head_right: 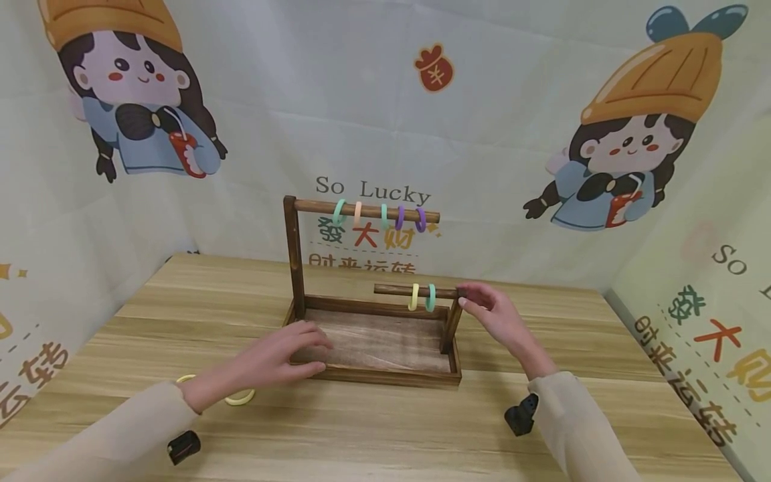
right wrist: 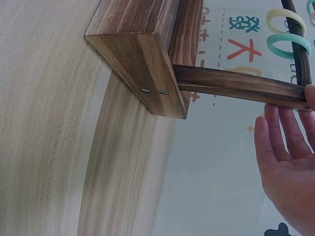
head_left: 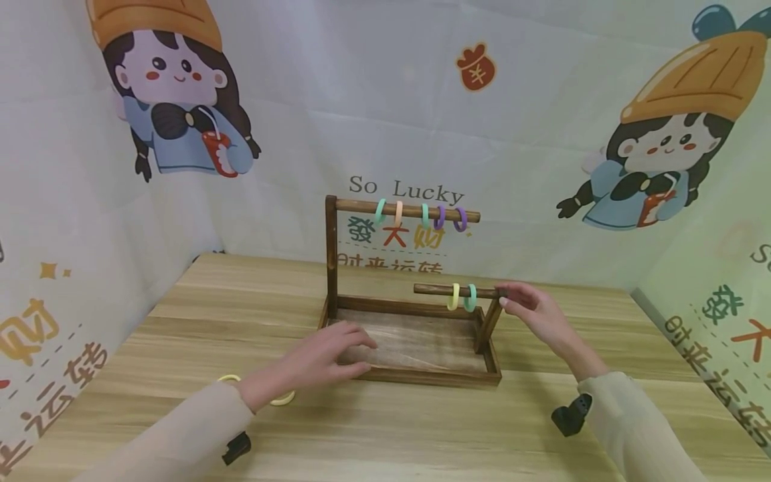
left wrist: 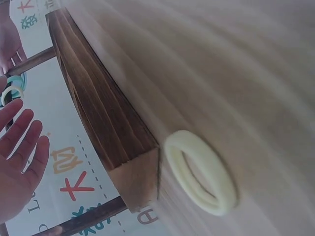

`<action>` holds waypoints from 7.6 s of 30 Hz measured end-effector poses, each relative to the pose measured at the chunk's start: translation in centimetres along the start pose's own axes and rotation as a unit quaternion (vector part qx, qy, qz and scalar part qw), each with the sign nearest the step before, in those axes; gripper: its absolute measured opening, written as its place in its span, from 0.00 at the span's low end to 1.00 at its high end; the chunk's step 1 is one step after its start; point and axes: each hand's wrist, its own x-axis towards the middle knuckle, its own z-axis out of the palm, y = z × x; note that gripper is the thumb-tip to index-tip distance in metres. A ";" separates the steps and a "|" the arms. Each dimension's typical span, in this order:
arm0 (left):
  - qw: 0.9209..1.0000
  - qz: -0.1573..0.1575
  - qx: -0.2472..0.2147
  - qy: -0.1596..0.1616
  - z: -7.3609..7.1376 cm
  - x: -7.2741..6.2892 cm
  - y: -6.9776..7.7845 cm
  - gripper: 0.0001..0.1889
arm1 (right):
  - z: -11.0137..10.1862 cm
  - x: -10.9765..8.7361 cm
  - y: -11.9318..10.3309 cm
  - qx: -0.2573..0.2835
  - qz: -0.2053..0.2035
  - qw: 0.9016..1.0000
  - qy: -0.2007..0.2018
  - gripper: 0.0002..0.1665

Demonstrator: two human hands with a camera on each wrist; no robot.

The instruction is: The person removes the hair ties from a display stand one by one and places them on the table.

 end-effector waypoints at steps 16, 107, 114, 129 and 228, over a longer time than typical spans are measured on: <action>0.999 -0.019 -0.043 -0.009 1.3 3.1 0.0 0.17 | 0.0 -0.1 -0.2 0.008 -0.004 1.000 -0.004 0.27; 0.997 -0.075 -0.004 -0.029 1.4 15.6 2.1 0.27 | 0.0 0.0 0.1 0.021 -0.007 1.000 -0.012 0.26; 0.996 -0.080 -0.005 -0.026 1.6 15.6 2.2 0.24 | 0.0 0.0 -0.2 0.025 -0.006 1.000 -0.010 0.26; 0.996 -0.092 -0.011 -0.014 1.4 15.1 2.0 0.21 | 0.1 0.0 0.0 0.018 -0.007 1.000 -0.008 0.27; 0.996 0.074 -0.040 -0.020 1.1 -1.3 -0.4 0.20 | 0.0 -0.1 -0.2 0.019 -0.001 1.000 -0.012 0.26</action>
